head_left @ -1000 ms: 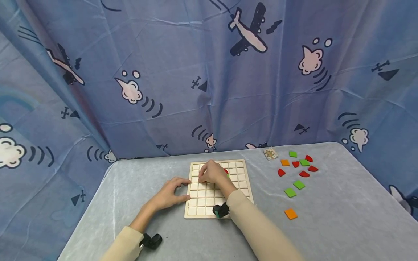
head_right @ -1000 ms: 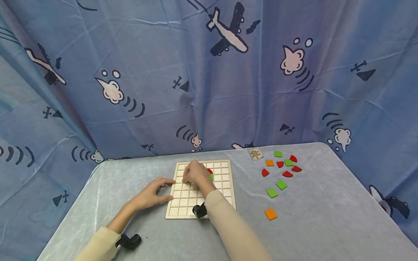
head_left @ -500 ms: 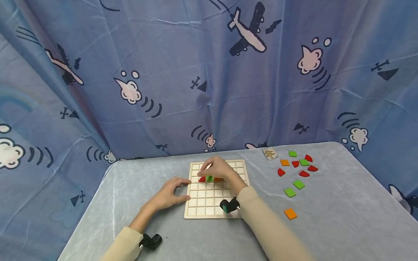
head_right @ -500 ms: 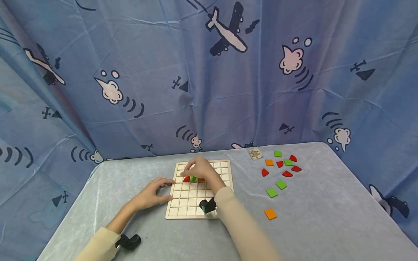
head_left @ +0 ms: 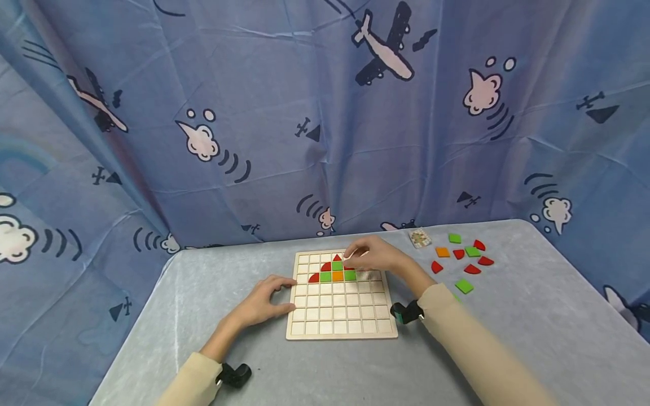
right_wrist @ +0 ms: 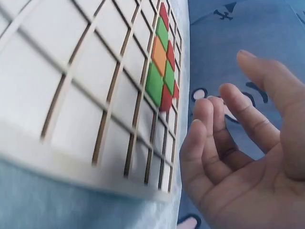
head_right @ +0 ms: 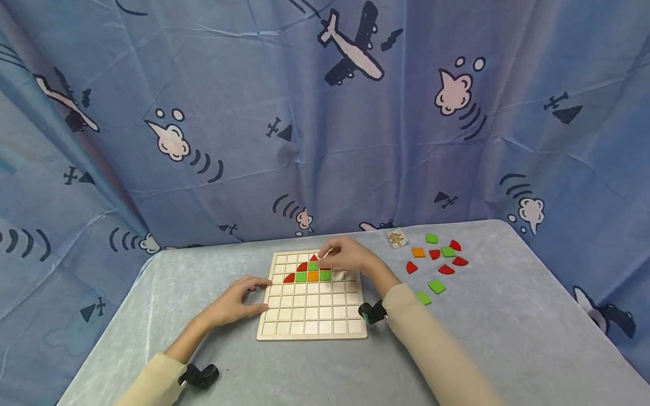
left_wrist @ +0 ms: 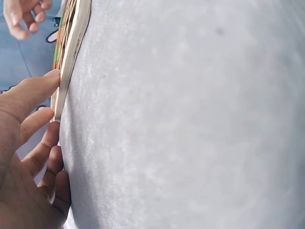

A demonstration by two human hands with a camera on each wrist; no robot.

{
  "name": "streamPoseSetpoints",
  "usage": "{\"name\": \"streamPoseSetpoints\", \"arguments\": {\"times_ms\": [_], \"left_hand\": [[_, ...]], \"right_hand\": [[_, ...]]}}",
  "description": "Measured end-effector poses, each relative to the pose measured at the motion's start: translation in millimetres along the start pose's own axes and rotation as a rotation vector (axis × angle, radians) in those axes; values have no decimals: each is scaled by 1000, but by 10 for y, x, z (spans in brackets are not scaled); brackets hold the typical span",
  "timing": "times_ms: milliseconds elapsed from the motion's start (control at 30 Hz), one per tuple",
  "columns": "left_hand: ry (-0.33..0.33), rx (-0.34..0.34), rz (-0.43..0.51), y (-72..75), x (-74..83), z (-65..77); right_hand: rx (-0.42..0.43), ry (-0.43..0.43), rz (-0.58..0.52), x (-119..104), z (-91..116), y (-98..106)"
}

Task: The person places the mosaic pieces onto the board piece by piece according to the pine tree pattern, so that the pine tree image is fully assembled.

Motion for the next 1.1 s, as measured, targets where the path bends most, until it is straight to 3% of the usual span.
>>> {"name": "streamPoseSetpoints", "arguments": {"times_ms": [200,333,433,700,867,1100], "left_hand": [[13,4,0,20,-22,28],[9,7,-5,28,-24,33],[-4,7,-11,33,-8,24],[-31,-1,-24,24,22,-9],[-35,-6,-23,9,13,-16],[-34,3,-12,2,-3,-7]], "right_hand": [[10,26,27,99,143,242],[73,64,105,225,280,478],[134,55,158,374,411,681],[196,9,167,739,767,1070],[247,-4,216,888,890,1206],[260,84,269,913,921,1245]]}}
Point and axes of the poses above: each hand's wrist, its own z-axis away from the middle knuckle, its own y-axis out of the back of the hand, x = y × z, the point moved 10 cm from there along -z, towards the middle knuckle, and after that the axes turned 10 degrees about -y, right-handed, at the moved point
